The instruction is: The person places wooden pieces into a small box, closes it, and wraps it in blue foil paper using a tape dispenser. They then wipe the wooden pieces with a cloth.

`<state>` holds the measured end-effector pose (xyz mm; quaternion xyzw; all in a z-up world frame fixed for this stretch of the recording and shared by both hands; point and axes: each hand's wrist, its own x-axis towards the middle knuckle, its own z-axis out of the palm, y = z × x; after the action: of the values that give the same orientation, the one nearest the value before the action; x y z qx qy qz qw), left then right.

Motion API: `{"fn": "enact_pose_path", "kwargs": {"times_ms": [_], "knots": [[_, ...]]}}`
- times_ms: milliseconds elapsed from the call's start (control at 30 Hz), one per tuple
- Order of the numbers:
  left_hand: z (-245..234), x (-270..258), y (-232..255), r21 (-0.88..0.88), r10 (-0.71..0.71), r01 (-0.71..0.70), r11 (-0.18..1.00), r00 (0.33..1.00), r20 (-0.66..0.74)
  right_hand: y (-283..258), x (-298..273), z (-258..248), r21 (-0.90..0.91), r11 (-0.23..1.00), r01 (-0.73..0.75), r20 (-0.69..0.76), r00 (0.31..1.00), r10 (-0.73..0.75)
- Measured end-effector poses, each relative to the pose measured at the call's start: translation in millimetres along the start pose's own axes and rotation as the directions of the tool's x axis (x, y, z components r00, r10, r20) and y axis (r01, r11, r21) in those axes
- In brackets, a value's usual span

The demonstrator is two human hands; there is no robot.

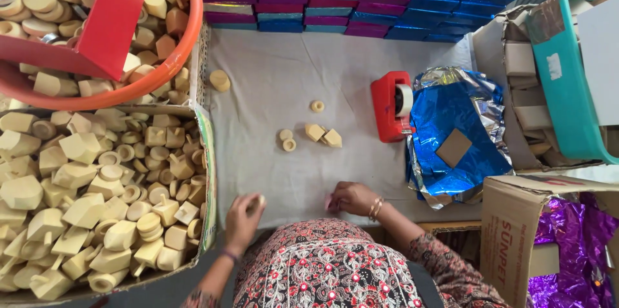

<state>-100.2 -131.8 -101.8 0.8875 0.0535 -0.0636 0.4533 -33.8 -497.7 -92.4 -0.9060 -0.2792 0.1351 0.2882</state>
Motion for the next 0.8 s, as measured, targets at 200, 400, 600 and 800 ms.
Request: {"fn": "enact_pose_path", "kwargs": {"times_ms": [200, 400, 600, 800], "knots": [[19, 96, 67, -0.879, -0.042, 0.276, 0.390, 0.958, 0.283, -63, 73, -76, 0.265, 0.955, 0.137, -0.084, 0.989, -0.119], [30, 115, 127, -0.945, 0.108, 0.298, 0.136, 0.944, 0.313, -112, 109, -104, 0.238, 0.962, 0.138, -0.506, 0.862, 0.002], [42, 120, 116, -0.948, 0.110, 0.292, 0.129, 0.946, 0.306, -96, 95, -74, 0.199, 0.932, 0.304, -0.619, 0.776, -0.122], [37, 114, 129, -0.930, 0.111, 0.255, 0.264, 0.950, 0.291, -79, 89, -66, 0.090, 0.952, 0.294, -0.550, 0.811, -0.199]]}}
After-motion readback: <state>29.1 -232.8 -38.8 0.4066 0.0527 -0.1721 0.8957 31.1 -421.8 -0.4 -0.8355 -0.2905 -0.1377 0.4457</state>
